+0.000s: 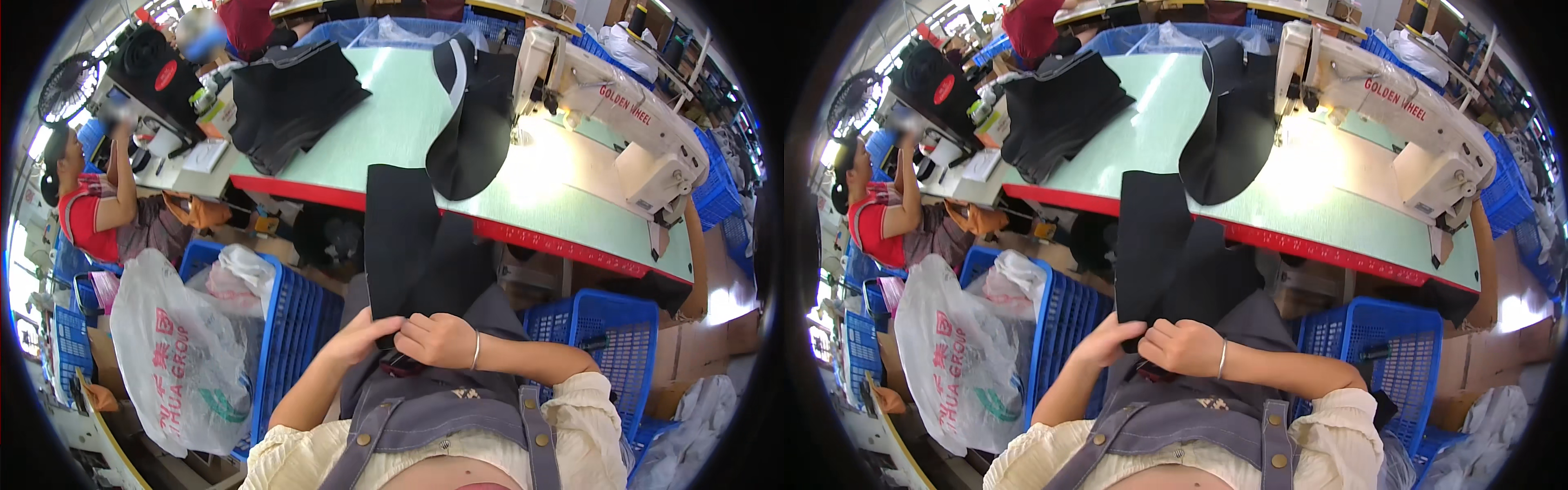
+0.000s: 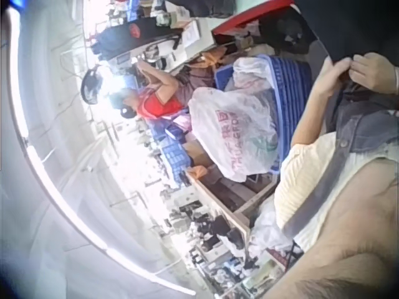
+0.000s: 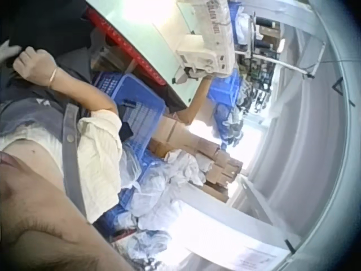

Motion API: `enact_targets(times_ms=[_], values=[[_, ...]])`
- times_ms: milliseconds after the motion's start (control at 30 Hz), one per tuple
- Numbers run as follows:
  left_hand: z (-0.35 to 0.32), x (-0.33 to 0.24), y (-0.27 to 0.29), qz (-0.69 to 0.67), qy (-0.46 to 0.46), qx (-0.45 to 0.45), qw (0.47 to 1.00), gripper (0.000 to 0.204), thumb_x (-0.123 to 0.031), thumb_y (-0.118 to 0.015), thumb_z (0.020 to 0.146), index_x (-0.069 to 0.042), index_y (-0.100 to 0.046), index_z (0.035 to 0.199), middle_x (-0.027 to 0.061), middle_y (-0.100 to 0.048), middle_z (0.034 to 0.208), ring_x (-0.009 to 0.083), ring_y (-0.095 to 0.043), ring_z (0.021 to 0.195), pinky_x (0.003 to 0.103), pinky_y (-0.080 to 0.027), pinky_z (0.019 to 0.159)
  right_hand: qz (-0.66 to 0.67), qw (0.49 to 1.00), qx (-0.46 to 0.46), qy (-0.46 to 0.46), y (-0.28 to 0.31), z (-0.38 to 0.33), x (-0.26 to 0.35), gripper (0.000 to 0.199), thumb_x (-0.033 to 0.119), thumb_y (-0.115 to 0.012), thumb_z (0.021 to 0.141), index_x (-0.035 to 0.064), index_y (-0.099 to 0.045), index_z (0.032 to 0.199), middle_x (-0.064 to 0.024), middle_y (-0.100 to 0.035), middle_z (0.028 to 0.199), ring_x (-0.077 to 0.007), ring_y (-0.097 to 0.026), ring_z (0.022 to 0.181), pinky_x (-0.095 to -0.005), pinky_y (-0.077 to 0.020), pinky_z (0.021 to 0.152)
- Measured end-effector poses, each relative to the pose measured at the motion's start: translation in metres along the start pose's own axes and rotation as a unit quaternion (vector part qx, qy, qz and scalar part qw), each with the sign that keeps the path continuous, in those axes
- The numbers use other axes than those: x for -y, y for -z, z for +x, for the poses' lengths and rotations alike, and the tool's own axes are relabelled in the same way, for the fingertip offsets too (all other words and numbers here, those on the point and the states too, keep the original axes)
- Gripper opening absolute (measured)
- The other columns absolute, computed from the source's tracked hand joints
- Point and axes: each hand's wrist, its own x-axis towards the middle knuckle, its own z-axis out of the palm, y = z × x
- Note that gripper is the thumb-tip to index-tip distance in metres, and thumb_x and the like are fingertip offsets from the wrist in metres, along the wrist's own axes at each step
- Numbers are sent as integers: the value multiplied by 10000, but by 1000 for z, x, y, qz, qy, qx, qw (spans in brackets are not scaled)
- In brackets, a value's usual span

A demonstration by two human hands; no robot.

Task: The person cuts connecting threads between fabric pieces using thread snips to separate them, then stacks the fabric pieces and places them into a blue crate.

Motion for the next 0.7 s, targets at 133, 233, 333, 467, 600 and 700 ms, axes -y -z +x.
enact_targets(times_ms=[133,233,333,467,600,700], values=[[-4,43,2,-196,28,-138,970,250,-76,-605,804,33,-567,1026,98,-616,952,182,-604,856,314,-484,759,23,999,41,11,-9,-10,13,97,165,-546,704,109,-468,716,-1,-446,670,-124,-485,625,-225,-386,448],[-12,49,-12,-60,59,-179,980,153,8,-531,735,22,-582,878,59,-581,742,138,-554,616,274,-440,548,156,985,59,-31,8,-5,-5,95,169,-567,699,114,-511,754,-20,-493,701,-156,-556,643,-267,-448,489],[-20,73,-7,-17,-26,-201,979,124,-12,-501,718,12,-565,821,4,-491,618,86,-428,490,248,-320,433,18,981,-18,-193,45,20,-56,247,236,-658,718,96,-552,891,-59,-544,769,-217,-587,667,-332,-464,527],[-23,66,-19,8,-58,-210,976,98,-14,-489,720,11,-534,804,16,-457,513,86,-378,342,262,-245,294,-105,965,40,-238,52,5,-124,368,260,-616,779,54,-490,1058,-82,-512,844,-240,-566,739,-353,-463,571],[-32,48,-29,39,-10,-197,980,92,-44,-472,726,-1,-530,782,12,-448,521,85,-369,337,258,-259,298,-142,984,43,-97,42,-6,-144,232,149,-602,733,51,-547,935,-64,-537,894,-196,-555,735,-306,-467,568],[-32,49,-27,30,-12,-188,982,100,-38,-478,723,1,-525,802,12,-437,510,82,-346,327,258,-246,294,-193,980,32,-36,31,-1,-141,165,115,-589,705,61,-558,858,-47,-550,909,-164,-541,717,-271,-461,558]])
